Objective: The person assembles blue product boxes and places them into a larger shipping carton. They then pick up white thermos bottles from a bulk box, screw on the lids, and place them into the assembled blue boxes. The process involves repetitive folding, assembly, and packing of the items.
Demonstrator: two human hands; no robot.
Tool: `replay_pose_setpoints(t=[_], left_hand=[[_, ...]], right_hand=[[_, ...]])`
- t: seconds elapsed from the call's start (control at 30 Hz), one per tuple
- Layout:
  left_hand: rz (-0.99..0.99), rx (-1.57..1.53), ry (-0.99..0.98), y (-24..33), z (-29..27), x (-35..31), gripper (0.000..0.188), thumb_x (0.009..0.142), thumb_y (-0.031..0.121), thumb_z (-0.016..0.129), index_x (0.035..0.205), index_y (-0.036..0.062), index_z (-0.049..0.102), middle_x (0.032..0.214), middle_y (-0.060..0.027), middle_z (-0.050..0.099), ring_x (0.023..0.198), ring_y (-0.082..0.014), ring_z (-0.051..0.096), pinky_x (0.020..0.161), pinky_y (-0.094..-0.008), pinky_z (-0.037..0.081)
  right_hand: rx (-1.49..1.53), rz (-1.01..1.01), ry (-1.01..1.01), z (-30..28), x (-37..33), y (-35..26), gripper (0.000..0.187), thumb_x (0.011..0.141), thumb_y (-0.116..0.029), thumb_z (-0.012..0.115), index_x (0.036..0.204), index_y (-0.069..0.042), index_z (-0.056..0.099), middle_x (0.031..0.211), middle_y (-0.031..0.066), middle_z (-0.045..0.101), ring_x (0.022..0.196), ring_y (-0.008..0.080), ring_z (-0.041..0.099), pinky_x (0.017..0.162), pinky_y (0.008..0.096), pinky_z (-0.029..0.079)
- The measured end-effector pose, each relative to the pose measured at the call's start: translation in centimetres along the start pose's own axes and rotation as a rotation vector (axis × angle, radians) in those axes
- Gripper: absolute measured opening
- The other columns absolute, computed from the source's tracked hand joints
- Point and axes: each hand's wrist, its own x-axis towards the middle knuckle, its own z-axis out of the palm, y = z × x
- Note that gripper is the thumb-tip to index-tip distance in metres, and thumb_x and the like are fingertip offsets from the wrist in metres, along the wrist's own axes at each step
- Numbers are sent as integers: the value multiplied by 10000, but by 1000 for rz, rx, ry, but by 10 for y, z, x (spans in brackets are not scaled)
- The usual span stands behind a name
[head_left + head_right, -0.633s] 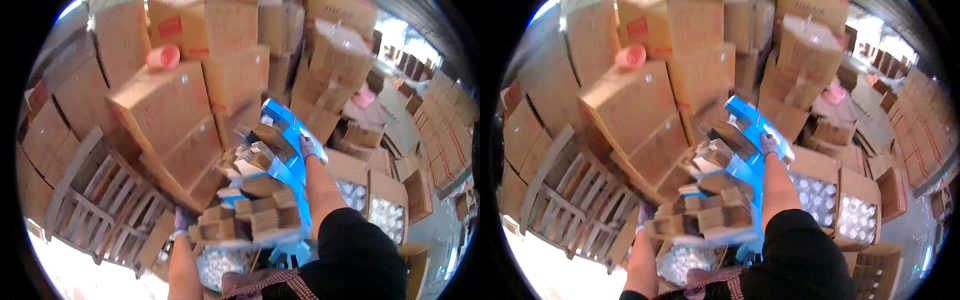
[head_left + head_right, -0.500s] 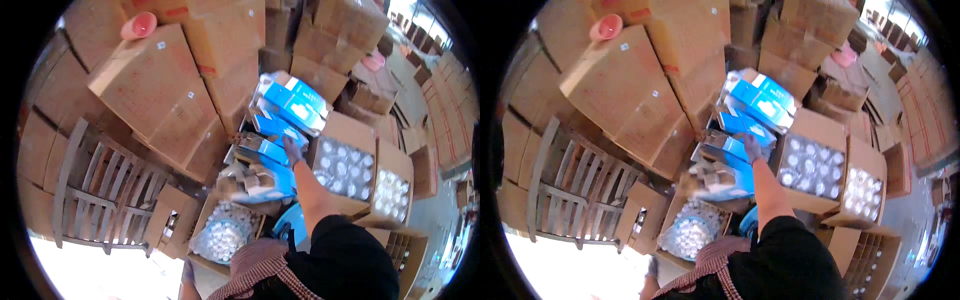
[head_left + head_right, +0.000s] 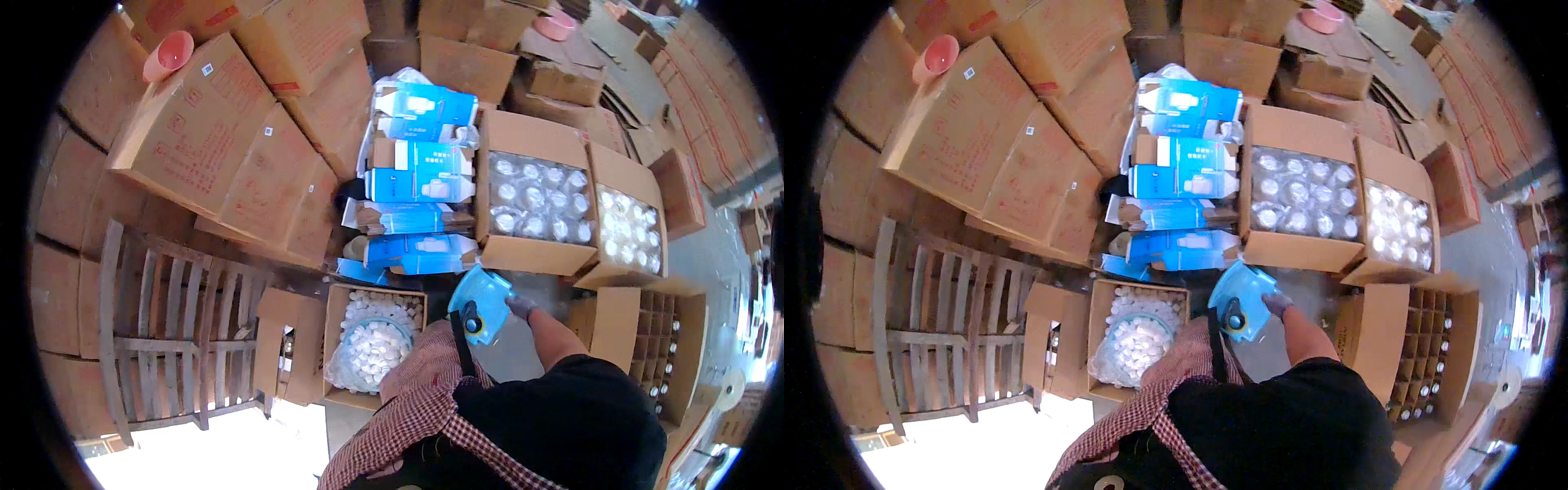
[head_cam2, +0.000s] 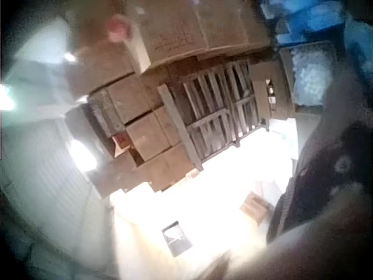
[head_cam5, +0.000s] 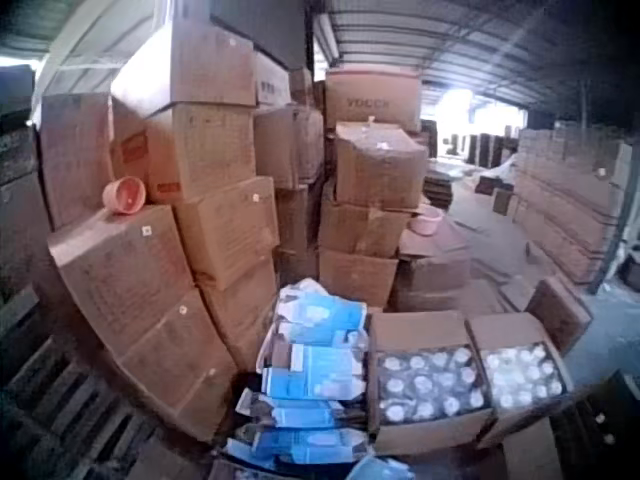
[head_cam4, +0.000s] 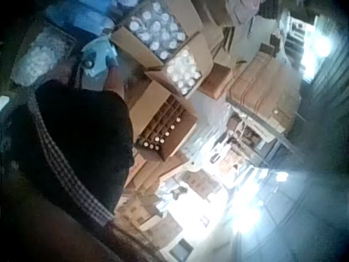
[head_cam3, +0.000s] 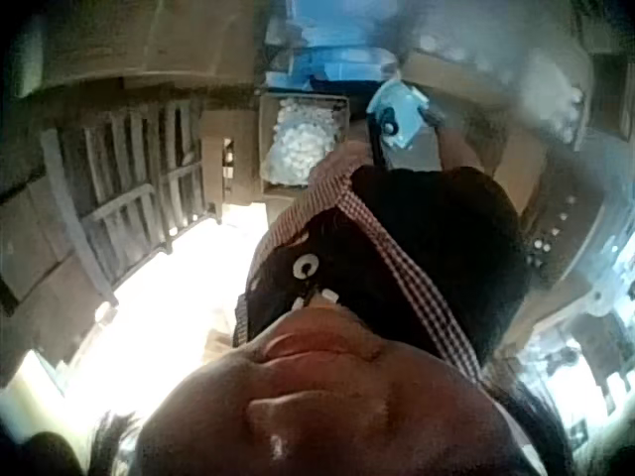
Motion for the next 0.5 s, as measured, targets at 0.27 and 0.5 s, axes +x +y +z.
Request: replay_pose_setpoints(t=[0.27,0.5], left_hand=[[1013,-213,14,263,-24,-10,392,1022,145,438,1392,27,501,1404,-204,529,1253,-366,528,1043,-434,442],[1085,73,-385,205,106,-27,392,983,288,567,1240,-6,607,1234,-145,645,1126,-257,610,976,-385,468]], right_hand=[[580,-626,283,74,-150,-40,534,988,-432,574,1328,-21,598,1274,126,660,1180,196,595,1019,335,457],[596,-235,226,241,-331,219,393,993,-310,551,1229,-14,655,1089,108,701,954,165,612,849,334,506]])
